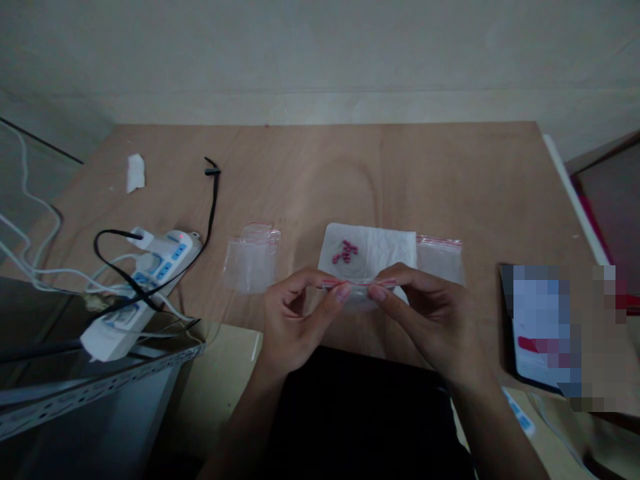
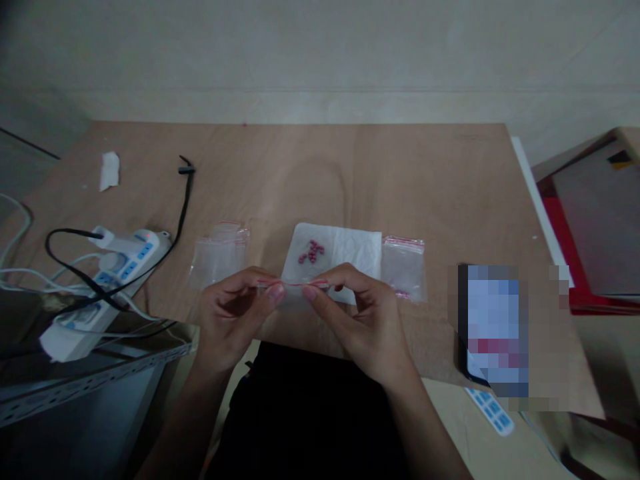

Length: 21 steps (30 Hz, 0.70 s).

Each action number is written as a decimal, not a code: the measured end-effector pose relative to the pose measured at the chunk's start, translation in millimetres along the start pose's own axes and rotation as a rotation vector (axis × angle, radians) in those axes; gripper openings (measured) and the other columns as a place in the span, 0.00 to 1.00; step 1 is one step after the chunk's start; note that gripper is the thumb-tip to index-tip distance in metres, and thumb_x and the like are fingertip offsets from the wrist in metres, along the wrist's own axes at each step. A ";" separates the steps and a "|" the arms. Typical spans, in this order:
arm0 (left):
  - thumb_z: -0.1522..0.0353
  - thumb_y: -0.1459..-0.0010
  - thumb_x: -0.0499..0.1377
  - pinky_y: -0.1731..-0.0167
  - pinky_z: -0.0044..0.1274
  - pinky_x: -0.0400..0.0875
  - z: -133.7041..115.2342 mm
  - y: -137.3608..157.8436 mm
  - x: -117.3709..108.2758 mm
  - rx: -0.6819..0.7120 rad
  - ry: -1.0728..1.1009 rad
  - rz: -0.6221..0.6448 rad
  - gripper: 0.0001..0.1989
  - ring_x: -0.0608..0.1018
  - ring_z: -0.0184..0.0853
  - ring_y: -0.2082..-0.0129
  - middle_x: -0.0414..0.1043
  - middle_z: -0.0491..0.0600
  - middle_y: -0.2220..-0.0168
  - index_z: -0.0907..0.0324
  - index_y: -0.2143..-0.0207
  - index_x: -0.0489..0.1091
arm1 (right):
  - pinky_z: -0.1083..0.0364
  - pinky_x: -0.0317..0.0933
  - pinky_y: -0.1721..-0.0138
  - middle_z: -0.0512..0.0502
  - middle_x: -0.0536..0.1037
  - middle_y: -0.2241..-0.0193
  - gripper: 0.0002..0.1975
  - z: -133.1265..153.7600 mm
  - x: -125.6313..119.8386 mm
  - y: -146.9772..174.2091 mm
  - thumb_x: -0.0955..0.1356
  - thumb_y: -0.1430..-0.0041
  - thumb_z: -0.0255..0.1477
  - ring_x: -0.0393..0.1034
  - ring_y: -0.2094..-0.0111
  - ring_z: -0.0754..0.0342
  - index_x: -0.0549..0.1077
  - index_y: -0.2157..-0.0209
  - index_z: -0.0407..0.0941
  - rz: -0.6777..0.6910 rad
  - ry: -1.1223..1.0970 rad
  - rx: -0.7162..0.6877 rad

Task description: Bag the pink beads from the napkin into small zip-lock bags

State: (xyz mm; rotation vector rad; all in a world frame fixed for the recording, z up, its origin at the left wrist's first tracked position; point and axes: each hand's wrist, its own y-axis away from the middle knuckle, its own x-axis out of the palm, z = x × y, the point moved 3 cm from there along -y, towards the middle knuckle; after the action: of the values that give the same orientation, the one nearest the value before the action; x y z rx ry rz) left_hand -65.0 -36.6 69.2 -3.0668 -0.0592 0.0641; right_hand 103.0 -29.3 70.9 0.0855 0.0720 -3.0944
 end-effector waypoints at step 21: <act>0.72 0.45 0.64 0.69 0.21 0.73 4.2 1.1 9.4 0.115 -0.082 0.107 0.01 0.78 0.30 0.71 0.78 0.47 0.72 0.59 0.70 0.74 | 0.59 0.67 0.68 0.52 0.81 0.74 0.04 -4.1 2.9 3.3 0.73 0.47 0.24 0.74 0.72 0.58 0.79 0.71 0.48 0.042 -0.034 -0.046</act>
State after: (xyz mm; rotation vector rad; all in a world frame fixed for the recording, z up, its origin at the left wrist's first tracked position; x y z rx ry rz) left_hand -55.7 -37.0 64.6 -2.9495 0.1003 0.1923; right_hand 100.4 -32.5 66.6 0.0316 0.1375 -3.0491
